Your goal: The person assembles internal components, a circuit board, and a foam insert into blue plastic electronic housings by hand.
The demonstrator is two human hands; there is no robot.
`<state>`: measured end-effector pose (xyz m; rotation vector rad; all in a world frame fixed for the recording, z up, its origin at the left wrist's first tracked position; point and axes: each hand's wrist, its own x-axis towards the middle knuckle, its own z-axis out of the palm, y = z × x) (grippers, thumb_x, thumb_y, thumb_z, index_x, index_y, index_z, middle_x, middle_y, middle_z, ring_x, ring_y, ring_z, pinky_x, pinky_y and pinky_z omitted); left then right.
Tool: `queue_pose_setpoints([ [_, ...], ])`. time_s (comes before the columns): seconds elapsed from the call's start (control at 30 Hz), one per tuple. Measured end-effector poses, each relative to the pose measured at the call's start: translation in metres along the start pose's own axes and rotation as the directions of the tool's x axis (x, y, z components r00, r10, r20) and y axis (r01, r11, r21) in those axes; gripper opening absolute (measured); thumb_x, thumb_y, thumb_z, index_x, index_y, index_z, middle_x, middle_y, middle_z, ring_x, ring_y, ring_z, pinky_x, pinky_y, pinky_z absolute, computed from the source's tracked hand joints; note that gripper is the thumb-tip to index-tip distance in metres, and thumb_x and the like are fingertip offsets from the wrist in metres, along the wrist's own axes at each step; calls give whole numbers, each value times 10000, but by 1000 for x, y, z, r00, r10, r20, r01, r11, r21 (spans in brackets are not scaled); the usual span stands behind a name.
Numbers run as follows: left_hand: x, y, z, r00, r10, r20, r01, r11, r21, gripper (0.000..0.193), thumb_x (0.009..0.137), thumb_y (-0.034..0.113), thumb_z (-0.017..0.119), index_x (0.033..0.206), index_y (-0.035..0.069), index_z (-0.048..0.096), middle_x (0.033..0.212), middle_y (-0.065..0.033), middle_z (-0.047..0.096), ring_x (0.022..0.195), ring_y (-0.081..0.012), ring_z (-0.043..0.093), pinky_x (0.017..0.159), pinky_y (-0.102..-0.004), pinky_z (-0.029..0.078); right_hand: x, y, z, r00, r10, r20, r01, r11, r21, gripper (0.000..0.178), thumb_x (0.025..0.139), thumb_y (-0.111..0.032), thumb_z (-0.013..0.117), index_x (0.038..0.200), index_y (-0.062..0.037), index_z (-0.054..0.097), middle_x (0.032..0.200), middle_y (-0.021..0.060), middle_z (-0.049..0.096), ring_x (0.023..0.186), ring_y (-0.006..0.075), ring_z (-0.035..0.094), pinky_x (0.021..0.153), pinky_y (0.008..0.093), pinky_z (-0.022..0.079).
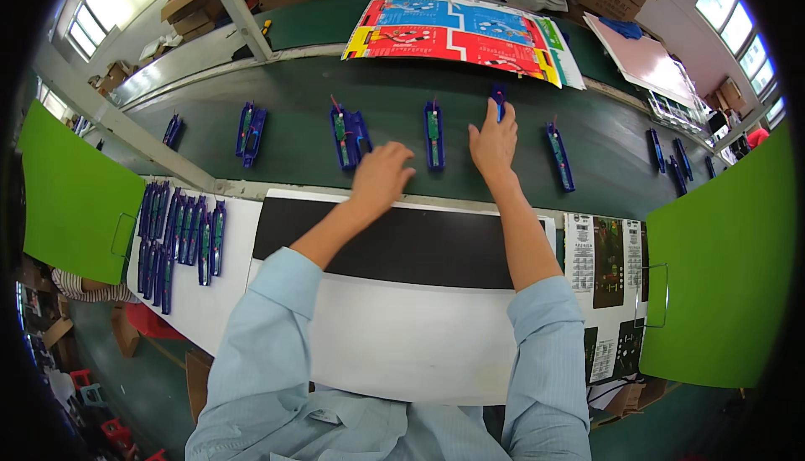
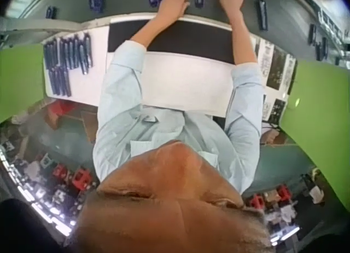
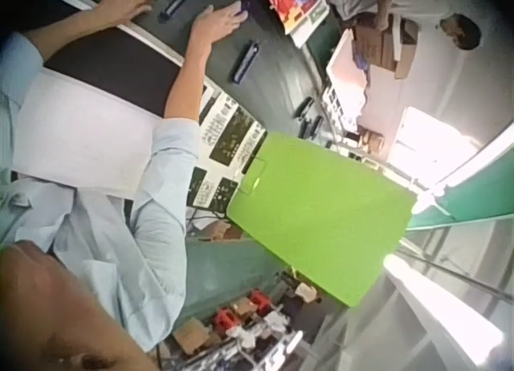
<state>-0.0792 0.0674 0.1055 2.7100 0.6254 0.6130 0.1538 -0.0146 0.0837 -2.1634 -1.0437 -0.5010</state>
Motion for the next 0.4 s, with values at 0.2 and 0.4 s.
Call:
queue_pose_setpoints([
  [0.2, 20, 33, 64, 998, -39, -40, 37, 997, -61, 253, 850, 55, 715, 1081, 24, 615, 1151, -126, 602, 1036, -352, 608, 888, -458, 519, -17, 55, -12, 966, -94, 242, 57, 986, 159, 317, 856, -61, 737, 1166, -46, 671, 1363, 190, 524, 1117, 428, 615, 955, 486, 524],
  [0.4, -19, 52, 24, 991, 129, -39, -130, 991, -34, 201, 852, 85, 716, 1023, 43, 619, 1109, -168, 609, 1018, -367, 619, 900, -458, 522, -56, 21, -73, 928, -146, 341, -10, 910, 415, 280, 816, -91, 768, 1077, -56, 673, 1372, 177, 498, 1143, 419, 633, 963, 478, 539],
])
